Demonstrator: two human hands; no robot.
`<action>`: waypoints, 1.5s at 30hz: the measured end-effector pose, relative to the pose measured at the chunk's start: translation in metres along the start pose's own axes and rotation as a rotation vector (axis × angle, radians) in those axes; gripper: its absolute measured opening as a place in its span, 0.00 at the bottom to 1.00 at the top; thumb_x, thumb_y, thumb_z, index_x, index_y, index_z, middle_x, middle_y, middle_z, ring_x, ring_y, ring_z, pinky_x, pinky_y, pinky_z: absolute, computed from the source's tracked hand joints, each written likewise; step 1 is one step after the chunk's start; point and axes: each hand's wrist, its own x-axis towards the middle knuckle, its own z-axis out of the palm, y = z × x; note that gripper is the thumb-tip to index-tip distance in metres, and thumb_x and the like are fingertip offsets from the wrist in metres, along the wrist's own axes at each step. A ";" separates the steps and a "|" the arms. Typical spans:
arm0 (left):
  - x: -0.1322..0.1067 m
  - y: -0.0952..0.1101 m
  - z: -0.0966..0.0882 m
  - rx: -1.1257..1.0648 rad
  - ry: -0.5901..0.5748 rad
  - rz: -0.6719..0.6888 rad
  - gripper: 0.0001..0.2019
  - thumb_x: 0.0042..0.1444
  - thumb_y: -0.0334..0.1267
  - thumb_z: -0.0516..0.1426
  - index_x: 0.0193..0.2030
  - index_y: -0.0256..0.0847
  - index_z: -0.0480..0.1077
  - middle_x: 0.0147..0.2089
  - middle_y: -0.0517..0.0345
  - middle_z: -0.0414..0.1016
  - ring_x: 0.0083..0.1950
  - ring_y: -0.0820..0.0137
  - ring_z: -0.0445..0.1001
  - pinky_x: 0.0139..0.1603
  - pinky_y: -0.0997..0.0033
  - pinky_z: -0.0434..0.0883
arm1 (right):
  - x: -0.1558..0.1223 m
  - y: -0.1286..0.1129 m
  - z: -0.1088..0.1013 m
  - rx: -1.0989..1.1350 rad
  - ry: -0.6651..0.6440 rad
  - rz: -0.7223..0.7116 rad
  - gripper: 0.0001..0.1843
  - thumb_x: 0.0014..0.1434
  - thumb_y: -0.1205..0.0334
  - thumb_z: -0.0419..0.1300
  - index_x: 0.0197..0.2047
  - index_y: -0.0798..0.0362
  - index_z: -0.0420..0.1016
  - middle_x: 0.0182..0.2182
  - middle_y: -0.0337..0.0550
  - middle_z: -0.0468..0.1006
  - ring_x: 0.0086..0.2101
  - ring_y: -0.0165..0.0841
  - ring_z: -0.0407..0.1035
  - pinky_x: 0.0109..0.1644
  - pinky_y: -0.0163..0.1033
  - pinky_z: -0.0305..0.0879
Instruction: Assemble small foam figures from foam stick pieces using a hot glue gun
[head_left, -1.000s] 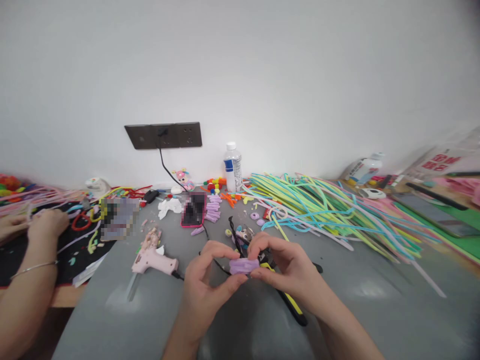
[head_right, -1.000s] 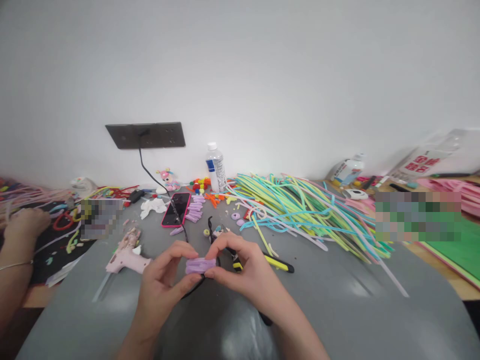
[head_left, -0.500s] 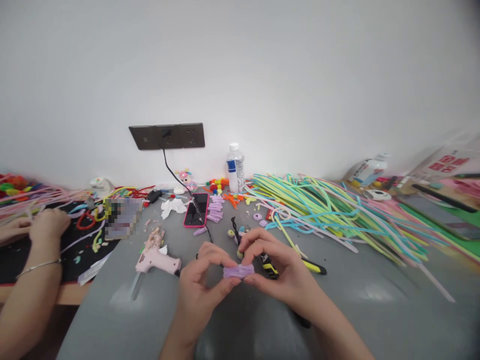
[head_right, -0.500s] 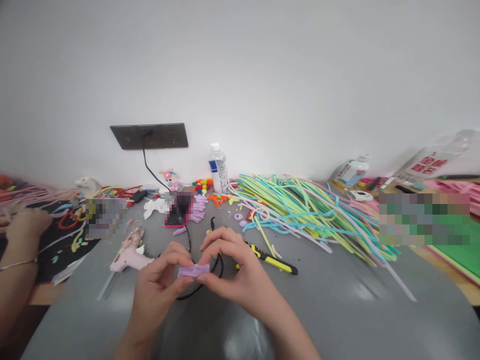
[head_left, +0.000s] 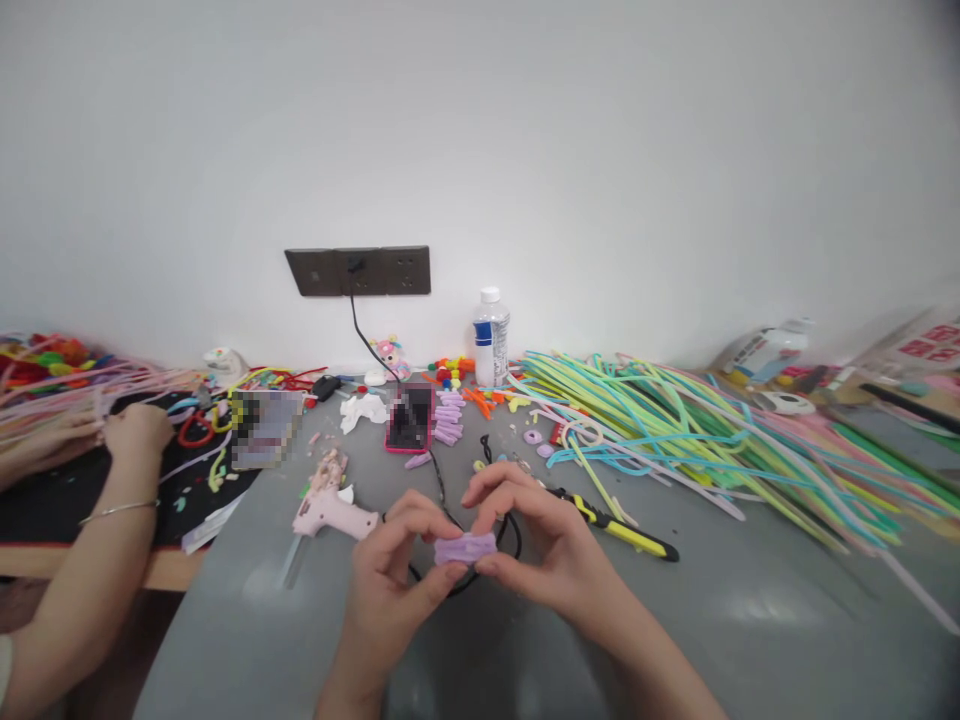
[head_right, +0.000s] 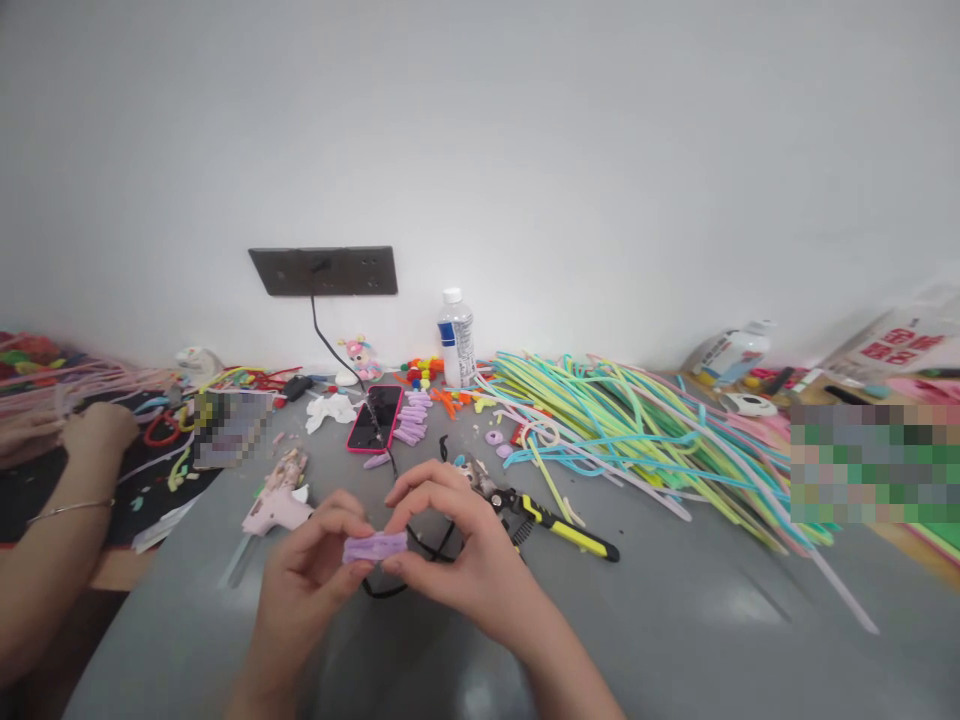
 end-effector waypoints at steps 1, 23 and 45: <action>-0.001 0.002 -0.005 0.020 0.020 0.021 0.07 0.53 0.42 0.69 0.34 0.42 0.81 0.30 0.56 0.73 0.33 0.69 0.71 0.34 0.74 0.69 | 0.000 0.002 0.000 0.021 -0.027 0.011 0.12 0.57 0.55 0.71 0.41 0.47 0.76 0.48 0.46 0.75 0.51 0.41 0.70 0.58 0.44 0.63; -0.044 0.014 -0.105 0.280 0.810 0.093 0.14 0.52 0.48 0.69 0.37 0.40 0.76 0.37 0.57 0.75 0.39 0.68 0.71 0.43 0.70 0.70 | 0.084 0.060 0.120 -0.439 -0.128 0.370 0.11 0.70 0.59 0.51 0.45 0.56 0.70 0.38 0.49 0.79 0.36 0.37 0.74 0.39 0.39 0.70; 0.037 -0.023 0.010 0.290 0.058 0.057 0.04 0.57 0.34 0.64 0.39 0.44 0.79 0.35 0.60 0.74 0.30 0.74 0.68 0.30 0.77 0.66 | -0.044 0.012 -0.024 0.559 0.145 0.405 0.25 0.66 0.37 0.53 0.40 0.53 0.69 0.14 0.27 0.57 0.12 0.23 0.46 0.16 0.30 0.46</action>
